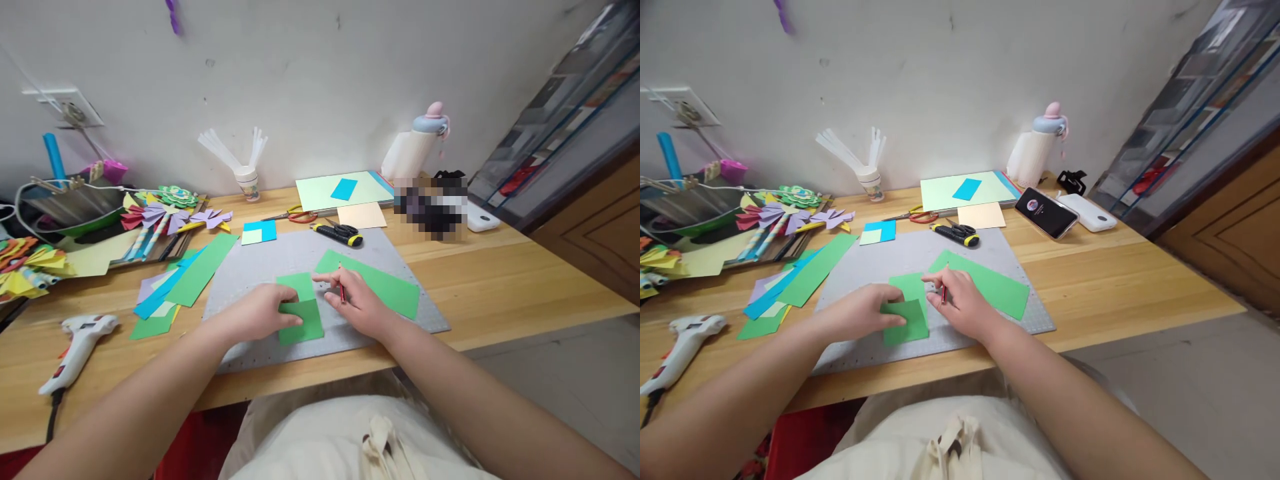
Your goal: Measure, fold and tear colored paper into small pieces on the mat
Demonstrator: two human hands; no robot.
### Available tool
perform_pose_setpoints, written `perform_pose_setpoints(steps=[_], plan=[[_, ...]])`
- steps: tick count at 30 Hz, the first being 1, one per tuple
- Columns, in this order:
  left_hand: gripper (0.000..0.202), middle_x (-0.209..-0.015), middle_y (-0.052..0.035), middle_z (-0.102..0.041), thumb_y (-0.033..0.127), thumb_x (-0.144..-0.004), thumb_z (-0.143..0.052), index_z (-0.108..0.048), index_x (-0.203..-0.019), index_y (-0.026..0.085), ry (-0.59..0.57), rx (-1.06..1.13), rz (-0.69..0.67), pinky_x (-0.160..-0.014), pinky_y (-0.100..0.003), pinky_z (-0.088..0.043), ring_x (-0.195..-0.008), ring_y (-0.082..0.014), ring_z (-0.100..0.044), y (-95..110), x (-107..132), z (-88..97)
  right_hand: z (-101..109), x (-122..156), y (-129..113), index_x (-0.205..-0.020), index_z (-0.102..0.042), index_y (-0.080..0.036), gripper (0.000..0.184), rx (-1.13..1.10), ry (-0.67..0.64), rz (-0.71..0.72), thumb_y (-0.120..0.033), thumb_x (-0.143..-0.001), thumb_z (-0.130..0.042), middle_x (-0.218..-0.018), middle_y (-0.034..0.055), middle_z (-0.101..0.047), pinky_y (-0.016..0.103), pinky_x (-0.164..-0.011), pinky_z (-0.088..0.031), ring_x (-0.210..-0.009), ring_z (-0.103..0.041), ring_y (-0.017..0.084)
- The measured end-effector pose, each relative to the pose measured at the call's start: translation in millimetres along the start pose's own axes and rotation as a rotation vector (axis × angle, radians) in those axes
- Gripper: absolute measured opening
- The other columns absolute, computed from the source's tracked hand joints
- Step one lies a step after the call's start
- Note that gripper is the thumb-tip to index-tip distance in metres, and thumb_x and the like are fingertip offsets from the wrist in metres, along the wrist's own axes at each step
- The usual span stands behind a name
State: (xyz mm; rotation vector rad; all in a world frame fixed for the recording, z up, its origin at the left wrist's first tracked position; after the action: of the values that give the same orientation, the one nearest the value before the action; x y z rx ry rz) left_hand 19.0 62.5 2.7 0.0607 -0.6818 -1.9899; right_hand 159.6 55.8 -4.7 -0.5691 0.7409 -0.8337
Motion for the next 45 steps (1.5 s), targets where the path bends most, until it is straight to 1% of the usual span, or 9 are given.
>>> perform_pose_setpoints(steps=[3,7,10,16,19,22,25,28,45], plan=[[0.035,-0.085,-0.0013,-0.069,0.051,-0.083,-0.053,-0.064,-0.094,0.021,0.002,0.251,-0.025,-0.065,-0.029,-0.05,-0.074,-0.0176,-0.064,10.8,19.2,8.8,4.4,0.9,-0.2,-0.089,-0.035,-0.026,0.02,-0.256,-0.006,-0.02,-0.042,-0.093,-0.046,-0.115,0.0073,-0.064,0.042,-0.094,-0.037,-0.111,-0.053,0.023],[0.045,-0.098,-0.0069,-0.071,0.046,-0.074,-0.071,-0.064,-0.108,0.019,0.302,0.981,0.055,-0.074,-0.035,-0.055,-0.084,-0.0222,-0.067,-10.9,46.3,31.1,9.8,0.4,-2.1,-0.083,-0.034,-0.025,0.03,-0.398,-0.025,-0.11,-0.041,-0.083,-0.059,-0.092,0.0016,-0.058,0.033,-0.079,-0.041,-0.089,-0.052,0.019],[0.048,-0.107,-0.0075,-0.07,0.045,-0.074,-0.072,-0.062,-0.114,0.02,0.495,1.09,0.154,-0.084,-0.038,-0.054,-0.096,-0.0255,-0.066,-39.7,61.2,31.8,16.5,-0.1,-1.0,-0.074,-0.034,-0.024,0.028,-0.366,-0.007,-0.184,-0.034,-0.08,-0.06,-0.076,-0.003,-0.042,0.027,-0.066,-0.039,-0.071,-0.043,0.015],[0.047,-0.101,-0.007,-0.071,0.051,-0.079,-0.062,-0.06,-0.114,0.02,0.54,0.554,0.397,-0.083,-0.044,-0.052,-0.092,-0.0278,-0.065,-78.9,69.5,10.6,9.4,13.8,33.6,-0.074,-0.032,-0.026,0.026,-0.297,0.015,-0.473,-0.037,-0.078,-0.055,-0.061,-0.0082,-0.029,0.024,-0.048,-0.031,-0.051,-0.033,0.012],[0.053,-0.107,-0.012,-0.066,0.038,-0.081,-0.059,-0.049,-0.129,0.016,0.642,0.054,0.352,-0.089,-0.051,-0.047,-0.101,-0.0313,-0.06,-68.6,70.7,15.8,3.7,18.9,39.7,-0.074,-0.034,-0.025,0.022,-0.229,0.016,-0.5,-0.033,-0.077,-0.054,-0.058,-0.0094,-0.028,0.023,-0.048,-0.03,-0.049,-0.033,0.012],[0.048,-0.124,-0.0126,-0.056,0.026,-0.084,-0.056,-0.05,-0.131,0.021,0.692,-0.277,0.148,-0.098,-0.052,-0.04,-0.115,-0.0311,-0.051,-38.8,66.3,13.9,2.3,19.2,38.2,-0.073,-0.037,-0.025,0.018,-0.147,0.015,-0.499,-0.03,-0.074,-0.054,-0.058,-0.0086,-0.033,0.023,-0.051,-0.03,-0.053,-0.036,0.012],[0.03,-0.118,-0.0083,-0.058,0.022,-0.089,-0.05,-0.059,-0.117,0.023,0.523,-0.286,-0.003,-0.093,-0.042,-0.046,-0.107,-0.0242,-0.055,-23.7,54.5,-3.4,2.7,18.9,37.6,-0.074,-0.038,-0.024,0.015,-0.072,0.014,-0.502,-0.03,-0.075,-0.051,-0.059,-0.0077,-0.038,0.024,-0.052,-0.032,-0.054,-0.039,0.013],[0.025,-0.11,-0.0067,-0.06,0.02,-0.091,-0.047,-0.062,-0.112,0.022,0.417,-0.27,0.0,-0.087,-0.039,-0.048,-0.099,-0.0216,-0.057,-22.0,48.9,-13.1,5.9,21.4,40.6,-0.075,-0.037,-0.025,0.014,0.021,0.041,-0.513,-0.03,-0.078,-0.049,-0.062,-0.0061,-0.044,0.024,-0.053,-0.033,-0.056,-0.043,0.014],[0.048,-0.125,-0.0065,-0.057,0.015,-0.093,-0.035,-0.043,-0.14,0.02,0.222,-0.497,0.094,-0.09,-0.042,-0.046,-0.107,-0.0253,-0.051,-15.9,40.2,-33.9,4.2,31.3,46.4,-0.076,-0.04,-0.025,0.012,0.418,-0.076,-0.572,-0.016,-0.082,-0.046,-0.058,-0.0063,-0.05,0.025,-0.05,-0.02,-0.051,-0.041,0.014]])
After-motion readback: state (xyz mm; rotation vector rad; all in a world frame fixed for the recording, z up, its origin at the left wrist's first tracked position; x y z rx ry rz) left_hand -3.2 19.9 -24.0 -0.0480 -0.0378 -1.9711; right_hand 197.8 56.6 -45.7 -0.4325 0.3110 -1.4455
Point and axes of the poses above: each hand's wrist, its own x-axis away from the middle knuckle, its own z-axis out of the back of the hand, y = z × x, the point moved 9 cm from there along -x, towards the middle knuckle
